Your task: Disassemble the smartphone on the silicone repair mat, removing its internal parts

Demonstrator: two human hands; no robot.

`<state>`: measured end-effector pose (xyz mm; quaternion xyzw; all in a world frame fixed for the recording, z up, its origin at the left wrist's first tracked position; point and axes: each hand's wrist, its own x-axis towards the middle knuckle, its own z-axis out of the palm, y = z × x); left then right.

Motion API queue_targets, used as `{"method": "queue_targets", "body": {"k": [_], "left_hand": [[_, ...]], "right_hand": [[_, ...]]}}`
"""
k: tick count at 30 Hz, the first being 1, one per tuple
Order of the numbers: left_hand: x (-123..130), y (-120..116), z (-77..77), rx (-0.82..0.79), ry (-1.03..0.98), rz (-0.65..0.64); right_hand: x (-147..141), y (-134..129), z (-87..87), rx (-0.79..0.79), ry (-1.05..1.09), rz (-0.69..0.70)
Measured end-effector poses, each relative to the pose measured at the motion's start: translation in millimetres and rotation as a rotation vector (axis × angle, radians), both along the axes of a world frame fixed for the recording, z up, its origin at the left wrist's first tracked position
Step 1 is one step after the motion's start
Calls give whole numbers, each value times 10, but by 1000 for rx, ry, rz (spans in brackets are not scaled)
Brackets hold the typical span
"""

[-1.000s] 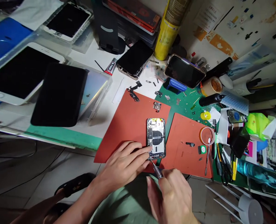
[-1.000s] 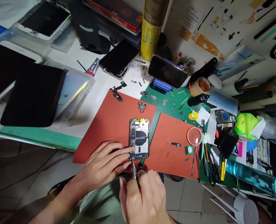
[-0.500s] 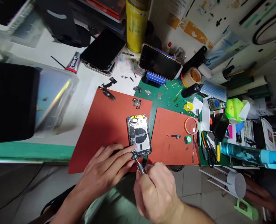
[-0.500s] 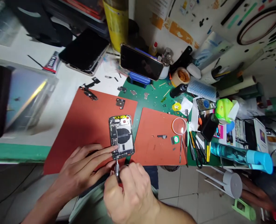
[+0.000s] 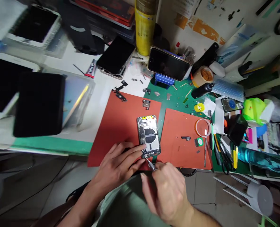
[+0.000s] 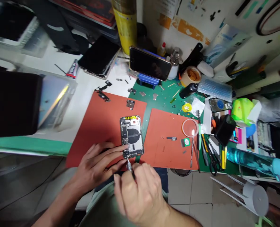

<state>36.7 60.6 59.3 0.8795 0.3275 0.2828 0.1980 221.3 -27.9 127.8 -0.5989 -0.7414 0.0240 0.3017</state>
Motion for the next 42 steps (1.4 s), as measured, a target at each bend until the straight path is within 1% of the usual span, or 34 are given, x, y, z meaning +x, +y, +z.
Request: {"method": "queue_targets", "body": {"k": [3, 8, 10, 11, 14, 16, 19, 22, 25, 27, 32, 34, 36, 39, 42], "left_hand": [[6, -17, 35, -22, 26, 2], [15, -4, 74, -23, 36, -27], [8, -1, 69, -27, 39, -23], [2, -2, 66, -25, 40, -22], [-7, -13, 78, -9, 48, -17], [33, -28, 115, 3, 14, -10], [222, -60, 197, -23, -108, -28], [543, -90, 263, -89, -159, -72], [859, -104, 285, -132, -151, -131], [1003, -98, 287, -156, -142, -174], [1159, -70, 300, -182, -105, -246], [1223, -78, 290, -159, -101, -215], [1313, -106, 257, -89, -84, -145], [1462, -169, 173, 25, -13, -43], [1565, -219, 94, 68, 68, 11]], "right_hand": [[17, -36, -40, 14, 55, 2], [37, -117, -72, 58, 239, -75], [57, -171, -71, 61, 324, -171], [73, -200, -72, 51, 374, -247], [151, -262, -78, -49, 591, -494], [233, -273, -82, -101, 759, -631], [396, -279, -94, -105, 968, -780], [566, -322, -122, -87, 1088, -850], [689, -393, -154, -80, 1146, -867], [740, -431, -167, -81, 1158, -867], [841, -483, -173, -78, 1180, -889], [893, -511, -179, -41, 1179, -924], [942, -549, -189, 12, 1166, -958], [984, -611, -197, 62, 1148, -997], [985, -655, -183, 75, 1157, -1055]]}}
